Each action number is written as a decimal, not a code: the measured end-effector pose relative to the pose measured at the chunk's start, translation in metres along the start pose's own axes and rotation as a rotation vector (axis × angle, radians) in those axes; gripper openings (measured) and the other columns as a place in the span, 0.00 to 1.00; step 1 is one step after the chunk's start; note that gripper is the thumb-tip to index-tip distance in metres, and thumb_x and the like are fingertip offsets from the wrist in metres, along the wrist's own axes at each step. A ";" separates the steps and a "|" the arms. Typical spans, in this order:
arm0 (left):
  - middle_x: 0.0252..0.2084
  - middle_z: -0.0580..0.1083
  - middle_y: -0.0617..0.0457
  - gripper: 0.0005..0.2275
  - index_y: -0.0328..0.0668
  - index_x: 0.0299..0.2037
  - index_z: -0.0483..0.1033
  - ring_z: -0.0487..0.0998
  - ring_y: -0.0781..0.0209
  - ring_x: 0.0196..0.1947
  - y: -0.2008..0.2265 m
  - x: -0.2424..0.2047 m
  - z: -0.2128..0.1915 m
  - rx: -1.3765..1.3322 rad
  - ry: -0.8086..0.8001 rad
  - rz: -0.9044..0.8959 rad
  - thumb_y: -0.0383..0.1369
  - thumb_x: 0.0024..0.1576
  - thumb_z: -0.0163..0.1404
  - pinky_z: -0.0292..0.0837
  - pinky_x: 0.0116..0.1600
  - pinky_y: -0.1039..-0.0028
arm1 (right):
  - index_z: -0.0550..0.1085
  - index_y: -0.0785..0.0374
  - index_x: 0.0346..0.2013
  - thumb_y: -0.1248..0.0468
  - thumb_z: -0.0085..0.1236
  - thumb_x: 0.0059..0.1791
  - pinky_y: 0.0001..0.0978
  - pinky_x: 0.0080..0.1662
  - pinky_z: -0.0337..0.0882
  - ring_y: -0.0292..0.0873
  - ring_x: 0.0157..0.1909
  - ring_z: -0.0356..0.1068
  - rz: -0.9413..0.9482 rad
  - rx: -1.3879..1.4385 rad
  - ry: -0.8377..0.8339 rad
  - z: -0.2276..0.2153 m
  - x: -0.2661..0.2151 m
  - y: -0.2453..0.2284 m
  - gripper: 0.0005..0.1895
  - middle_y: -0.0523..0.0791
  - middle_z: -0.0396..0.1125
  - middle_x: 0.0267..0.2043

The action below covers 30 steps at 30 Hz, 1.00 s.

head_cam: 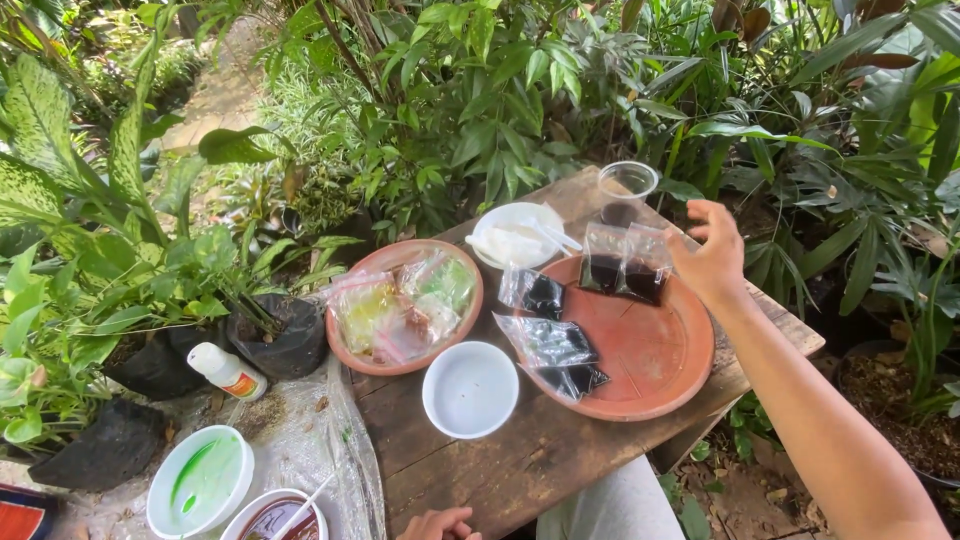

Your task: Mixing various liquid components in small bowls using a spoon in an outdoor garden setting.

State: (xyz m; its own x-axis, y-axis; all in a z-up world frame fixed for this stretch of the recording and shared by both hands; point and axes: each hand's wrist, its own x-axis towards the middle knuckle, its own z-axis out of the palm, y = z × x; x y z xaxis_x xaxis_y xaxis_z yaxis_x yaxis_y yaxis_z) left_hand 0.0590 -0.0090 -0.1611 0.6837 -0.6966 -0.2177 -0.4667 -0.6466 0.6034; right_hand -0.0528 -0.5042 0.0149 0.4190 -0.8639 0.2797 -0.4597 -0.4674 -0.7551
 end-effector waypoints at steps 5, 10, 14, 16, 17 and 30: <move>0.29 0.83 0.76 0.14 0.69 0.42 0.85 0.81 0.75 0.30 0.012 -0.005 0.001 -0.047 0.231 0.112 0.44 0.44 0.61 0.79 0.40 0.79 | 0.69 0.57 0.66 0.58 0.50 0.54 0.58 0.66 0.55 0.53 0.70 0.58 -0.620 -0.289 -0.028 0.000 -0.019 -0.020 0.25 0.49 0.62 0.71; 0.35 0.82 0.79 0.16 0.75 0.46 0.83 0.80 0.79 0.39 0.032 -0.013 -0.019 -0.049 0.042 -0.065 0.50 0.47 0.56 0.76 0.51 0.81 | 0.39 0.43 0.78 0.37 0.24 0.54 0.78 0.69 0.27 0.60 0.81 0.17 -0.431 -0.826 -0.533 0.017 -0.020 -0.018 0.39 0.37 0.28 0.83; 0.34 0.82 0.77 0.16 0.72 0.46 0.83 0.80 0.77 0.39 0.035 -0.018 -0.022 -0.086 0.066 -0.038 0.51 0.47 0.55 0.76 0.50 0.77 | 0.38 0.43 0.78 0.34 0.24 0.53 0.80 0.69 0.28 0.60 0.82 0.17 -0.400 -0.897 -0.598 0.022 -0.021 -0.019 0.42 0.35 0.29 0.83; 0.32 0.82 0.77 0.16 0.71 0.44 0.84 0.80 0.75 0.37 0.030 -0.017 -0.015 -0.122 0.158 0.035 0.52 0.47 0.55 0.74 0.48 0.77 | 0.37 0.43 0.78 0.32 0.24 0.52 0.81 0.68 0.26 0.60 0.82 0.16 -0.366 -0.905 -0.619 0.022 -0.021 -0.022 0.43 0.35 0.28 0.83; 0.32 0.82 0.77 0.16 0.71 0.44 0.84 0.80 0.75 0.37 0.033 -0.018 -0.017 -0.123 0.157 0.034 0.52 0.47 0.55 0.74 0.48 0.77 | 0.37 0.43 0.78 0.32 0.24 0.52 0.81 0.68 0.26 0.60 0.82 0.16 -0.366 -0.905 -0.621 0.022 -0.021 -0.023 0.43 0.35 0.28 0.83; 0.35 0.79 0.75 0.20 0.68 0.45 0.83 0.77 0.72 0.37 0.085 -0.034 -0.063 -0.150 0.113 0.003 0.59 0.51 0.44 0.68 0.49 0.72 | 0.76 0.56 0.52 0.55 0.61 0.49 0.46 0.54 0.66 0.47 0.52 0.71 -0.949 -0.194 -0.446 0.087 -0.081 -0.153 0.18 0.43 0.73 0.52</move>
State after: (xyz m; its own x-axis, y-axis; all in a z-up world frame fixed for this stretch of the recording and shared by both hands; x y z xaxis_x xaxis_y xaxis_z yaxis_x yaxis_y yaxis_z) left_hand 0.0310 -0.0209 -0.0539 0.7452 -0.6534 -0.1335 -0.3852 -0.5851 0.7136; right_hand 0.0516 -0.3461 0.0561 0.9018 -0.0020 0.4321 0.1050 -0.9690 -0.2237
